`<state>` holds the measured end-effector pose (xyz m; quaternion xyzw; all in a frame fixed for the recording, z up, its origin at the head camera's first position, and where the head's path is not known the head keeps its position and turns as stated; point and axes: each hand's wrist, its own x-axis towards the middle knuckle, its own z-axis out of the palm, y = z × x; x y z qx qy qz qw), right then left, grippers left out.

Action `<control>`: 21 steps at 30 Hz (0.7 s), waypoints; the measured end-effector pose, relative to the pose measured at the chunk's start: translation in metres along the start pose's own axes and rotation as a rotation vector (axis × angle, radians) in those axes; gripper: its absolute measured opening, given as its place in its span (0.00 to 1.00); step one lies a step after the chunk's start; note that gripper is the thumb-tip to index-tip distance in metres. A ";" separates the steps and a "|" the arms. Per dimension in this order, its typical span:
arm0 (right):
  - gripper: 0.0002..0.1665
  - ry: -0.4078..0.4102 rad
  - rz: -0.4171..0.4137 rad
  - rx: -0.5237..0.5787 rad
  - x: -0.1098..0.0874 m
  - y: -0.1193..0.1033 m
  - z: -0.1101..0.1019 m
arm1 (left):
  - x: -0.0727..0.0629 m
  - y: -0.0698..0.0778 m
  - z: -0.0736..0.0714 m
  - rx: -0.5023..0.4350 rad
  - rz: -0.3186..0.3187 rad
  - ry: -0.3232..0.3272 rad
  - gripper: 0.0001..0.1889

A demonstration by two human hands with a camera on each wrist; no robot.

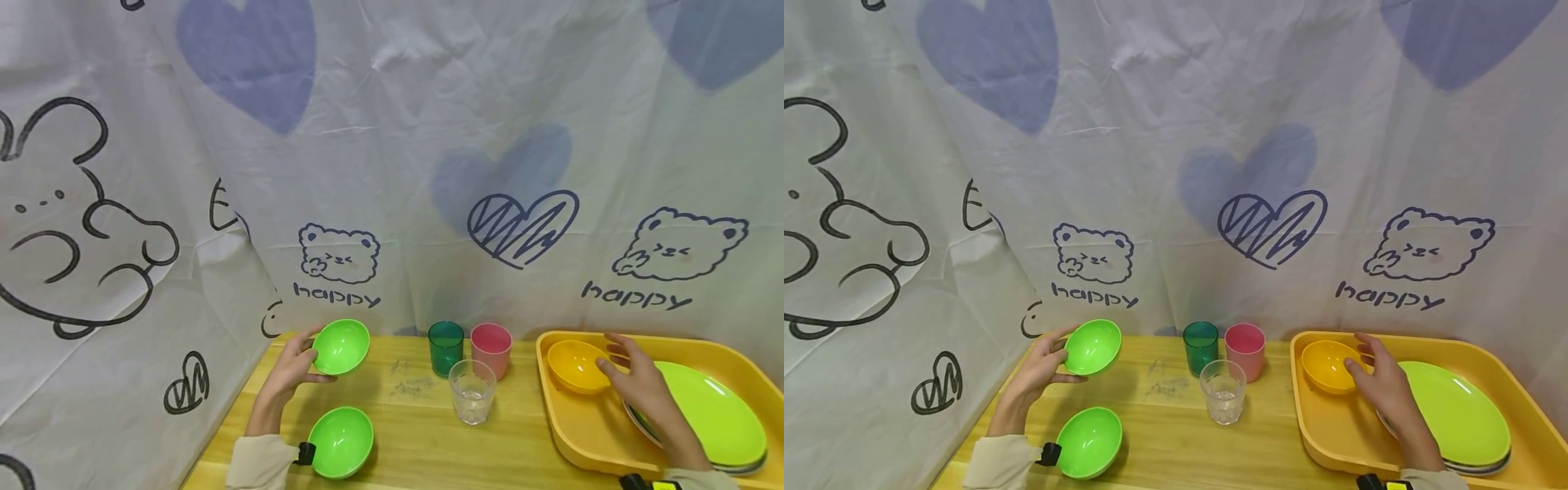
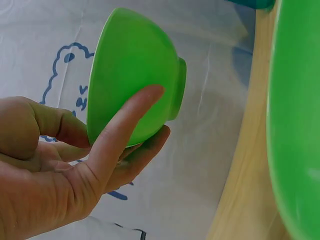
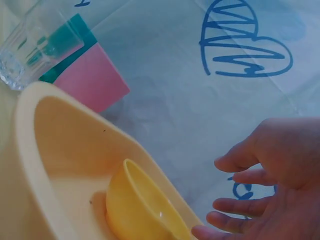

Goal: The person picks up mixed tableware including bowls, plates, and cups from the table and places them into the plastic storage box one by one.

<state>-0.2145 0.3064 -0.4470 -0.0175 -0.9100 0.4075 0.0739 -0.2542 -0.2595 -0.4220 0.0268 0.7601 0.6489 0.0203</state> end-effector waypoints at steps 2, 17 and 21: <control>0.38 0.001 -0.002 0.006 -0.001 -0.002 0.000 | 0.001 0.000 0.004 -0.016 0.003 -0.006 0.34; 0.37 0.079 -0.072 0.080 -0.011 -0.019 0.006 | 0.002 0.009 0.032 -0.107 0.066 -0.035 0.33; 0.37 0.111 -0.063 0.051 -0.014 -0.021 0.005 | 0.002 0.011 0.038 -0.103 0.075 -0.044 0.32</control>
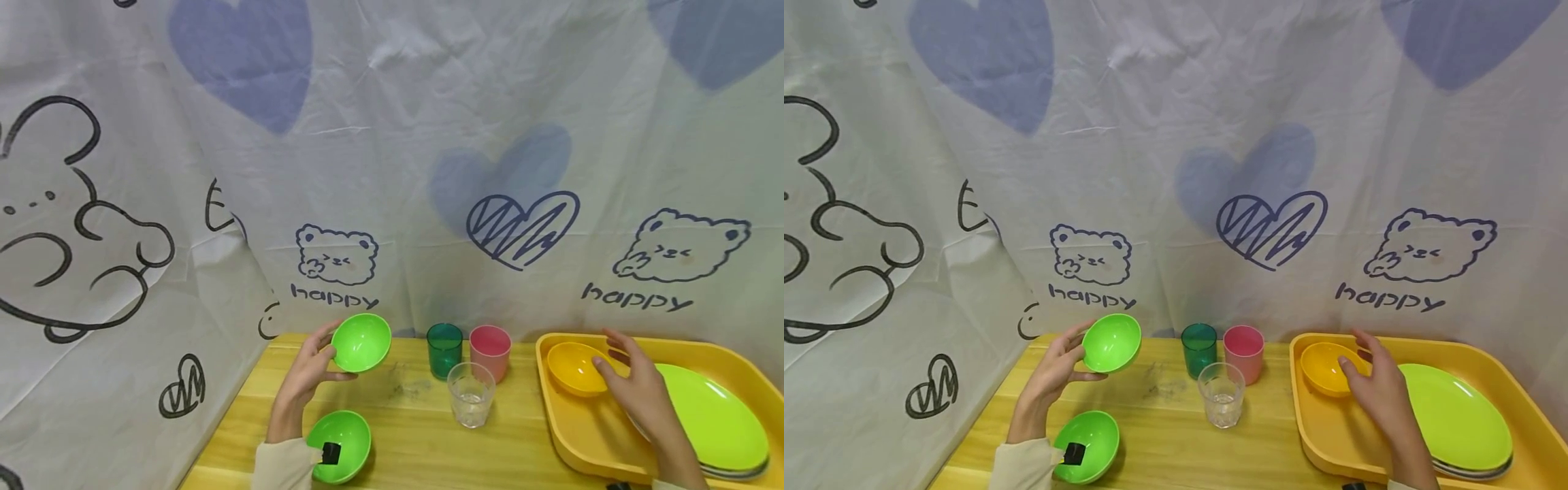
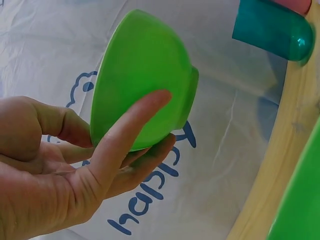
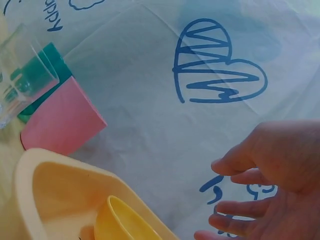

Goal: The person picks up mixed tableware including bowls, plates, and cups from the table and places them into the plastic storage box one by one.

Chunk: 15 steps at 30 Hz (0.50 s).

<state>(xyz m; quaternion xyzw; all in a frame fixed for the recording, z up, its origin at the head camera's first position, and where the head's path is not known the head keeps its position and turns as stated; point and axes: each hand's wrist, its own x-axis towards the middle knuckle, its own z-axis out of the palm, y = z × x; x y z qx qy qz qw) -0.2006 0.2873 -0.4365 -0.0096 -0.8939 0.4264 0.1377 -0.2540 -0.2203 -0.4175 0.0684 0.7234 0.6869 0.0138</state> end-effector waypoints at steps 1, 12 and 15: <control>0.37 0.009 0.002 -0.008 -0.001 -0.001 0.000 | 0.000 0.000 0.001 0.004 0.006 -0.003 0.33; 0.35 0.025 -0.068 0.029 -0.004 -0.007 0.011 | -0.006 0.003 0.010 -0.002 0.005 -0.027 0.34; 0.35 0.030 -0.083 0.018 -0.006 -0.008 0.016 | -0.008 0.003 0.012 -0.010 0.000 -0.042 0.34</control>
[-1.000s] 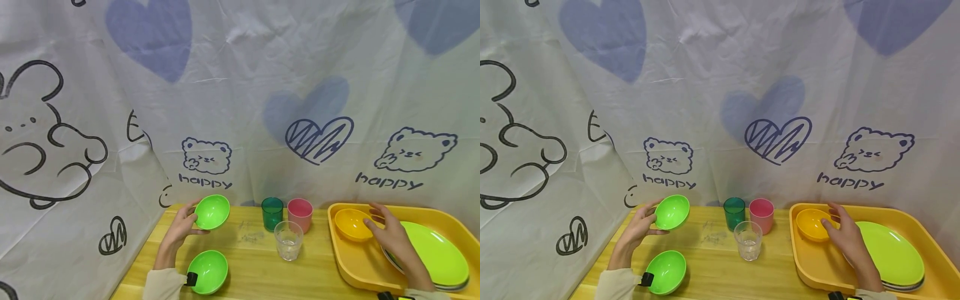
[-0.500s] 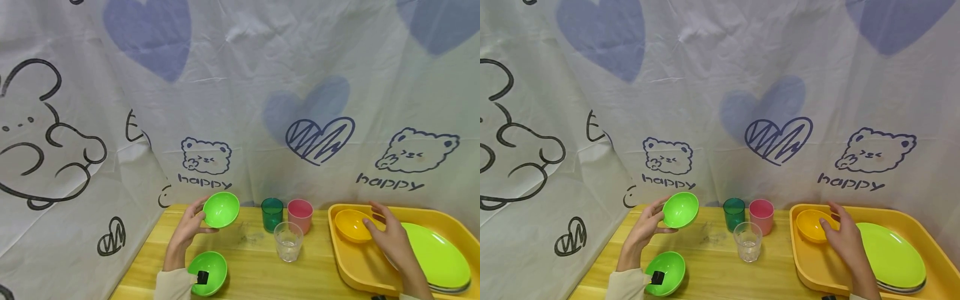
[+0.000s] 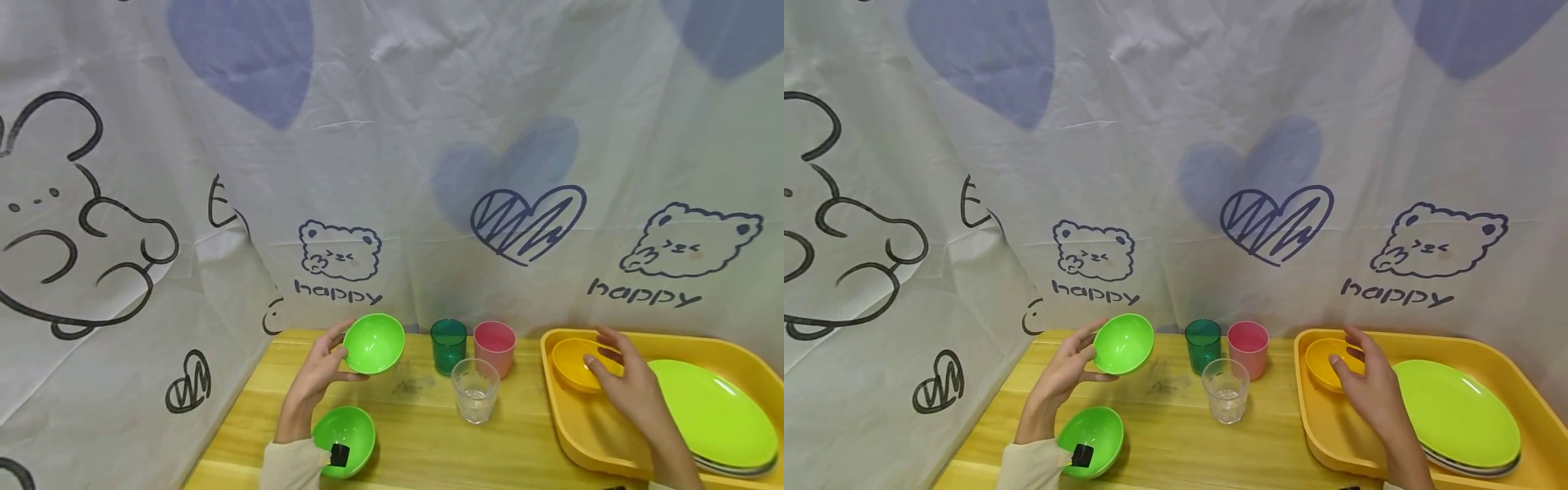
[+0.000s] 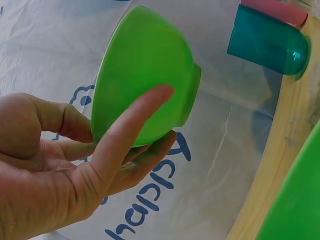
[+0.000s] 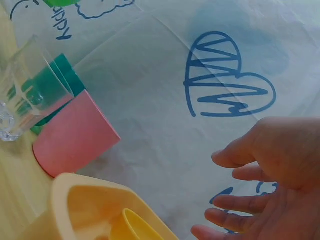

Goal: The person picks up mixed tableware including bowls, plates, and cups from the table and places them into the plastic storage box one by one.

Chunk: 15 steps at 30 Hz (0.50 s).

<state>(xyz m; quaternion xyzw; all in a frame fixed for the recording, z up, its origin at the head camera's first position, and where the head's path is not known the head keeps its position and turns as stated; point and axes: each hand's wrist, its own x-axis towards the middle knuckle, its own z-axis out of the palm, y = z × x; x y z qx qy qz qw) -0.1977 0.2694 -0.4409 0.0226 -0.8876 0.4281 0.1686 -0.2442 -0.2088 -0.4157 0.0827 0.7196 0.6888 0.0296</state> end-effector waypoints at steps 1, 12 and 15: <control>0.35 0.002 -0.006 -0.006 0.000 -0.001 0.001 | 0.000 0.000 0.001 -0.004 0.002 -0.006 0.34; 0.34 0.013 -0.066 -0.004 -0.005 -0.004 0.012 | 0.001 -0.004 0.015 -0.011 -0.014 -0.061 0.34; 0.33 0.027 -0.103 0.013 -0.007 -0.007 0.016 | 0.002 -0.005 0.019 -0.006 -0.013 -0.104 0.33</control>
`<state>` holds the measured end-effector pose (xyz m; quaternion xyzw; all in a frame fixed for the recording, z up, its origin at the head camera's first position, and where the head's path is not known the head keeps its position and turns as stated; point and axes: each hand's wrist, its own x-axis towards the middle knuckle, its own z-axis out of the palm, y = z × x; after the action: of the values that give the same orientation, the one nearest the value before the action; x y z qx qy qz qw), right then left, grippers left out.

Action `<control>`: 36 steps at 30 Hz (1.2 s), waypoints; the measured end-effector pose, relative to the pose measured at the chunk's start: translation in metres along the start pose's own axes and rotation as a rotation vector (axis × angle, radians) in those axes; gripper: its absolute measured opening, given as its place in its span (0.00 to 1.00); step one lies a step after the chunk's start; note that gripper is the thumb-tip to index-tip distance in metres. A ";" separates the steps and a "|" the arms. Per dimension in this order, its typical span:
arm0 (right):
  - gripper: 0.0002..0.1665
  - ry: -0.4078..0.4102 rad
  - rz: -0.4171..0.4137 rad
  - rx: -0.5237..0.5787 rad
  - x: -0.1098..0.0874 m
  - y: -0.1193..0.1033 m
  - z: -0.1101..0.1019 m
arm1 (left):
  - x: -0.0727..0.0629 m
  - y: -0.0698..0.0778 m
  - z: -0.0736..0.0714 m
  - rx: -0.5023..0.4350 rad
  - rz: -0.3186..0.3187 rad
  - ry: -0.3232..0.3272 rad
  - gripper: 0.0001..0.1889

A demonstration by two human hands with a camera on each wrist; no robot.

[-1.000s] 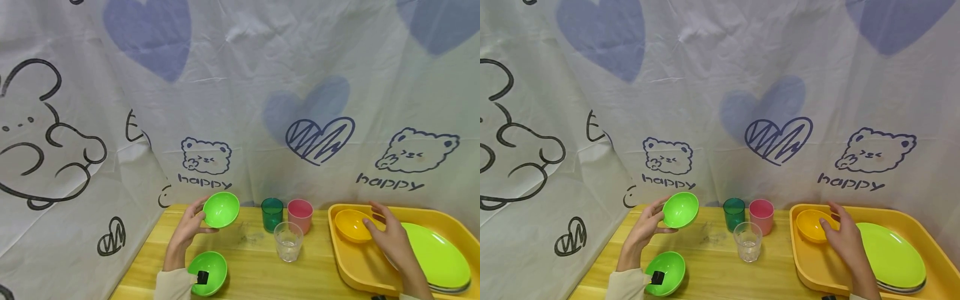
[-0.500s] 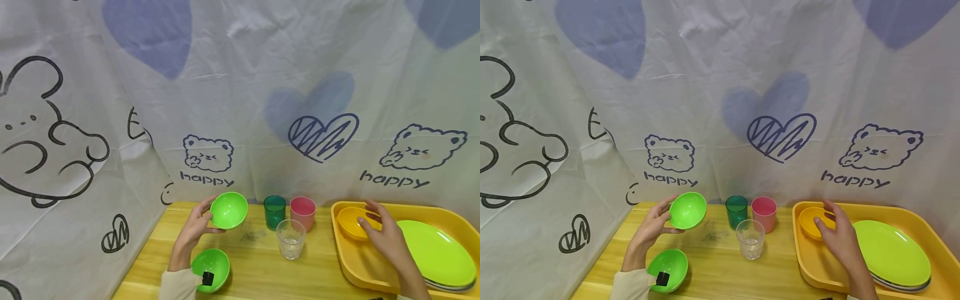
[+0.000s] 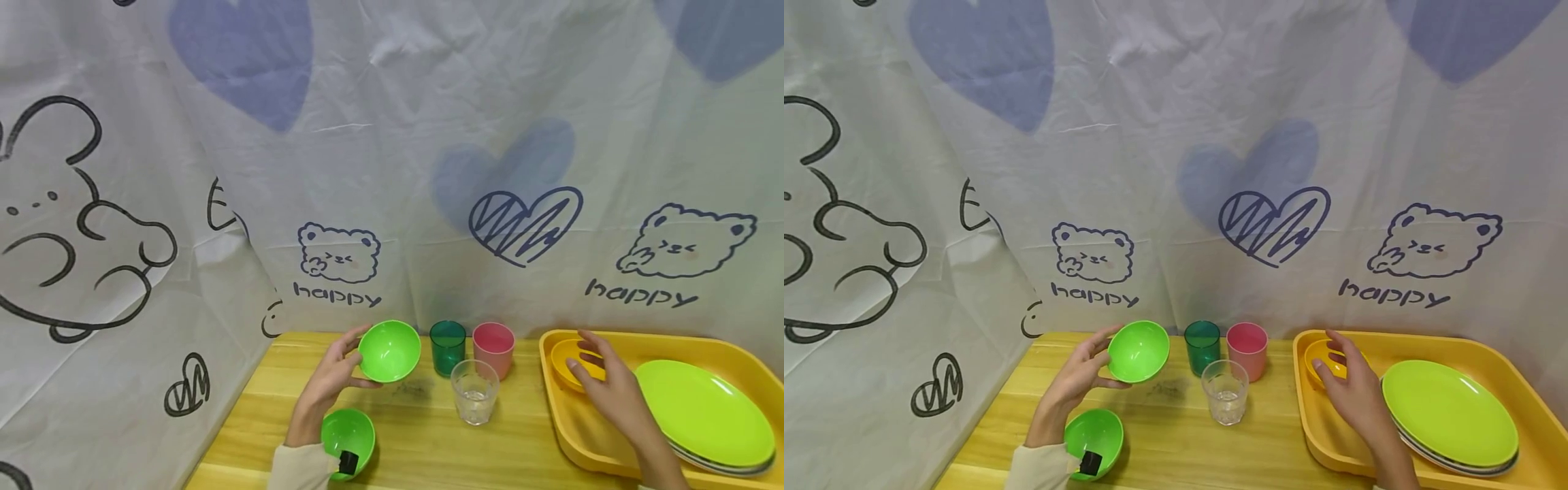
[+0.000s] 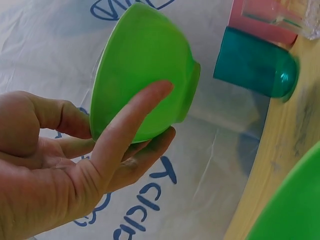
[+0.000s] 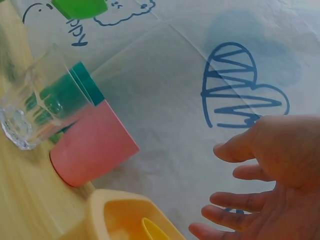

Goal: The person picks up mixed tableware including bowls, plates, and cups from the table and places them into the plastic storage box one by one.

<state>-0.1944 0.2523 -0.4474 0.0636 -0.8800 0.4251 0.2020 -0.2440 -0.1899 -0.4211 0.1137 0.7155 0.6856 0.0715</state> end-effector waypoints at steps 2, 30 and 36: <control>0.33 -0.001 -0.009 0.009 0.000 -0.003 0.002 | 0.001 0.000 0.002 -0.002 -0.004 -0.025 0.33; 0.33 -0.162 0.037 0.120 -0.002 -0.029 0.023 | 0.007 -0.003 0.025 0.031 -0.007 -0.151 0.34; 0.35 -0.207 0.047 0.169 -0.004 -0.035 0.033 | 0.006 -0.004 0.032 0.037 -0.005 -0.168 0.33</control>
<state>-0.1915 0.2044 -0.4425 0.1032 -0.8585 0.4935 0.0938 -0.2418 -0.1577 -0.4268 0.1705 0.7197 0.6602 0.1308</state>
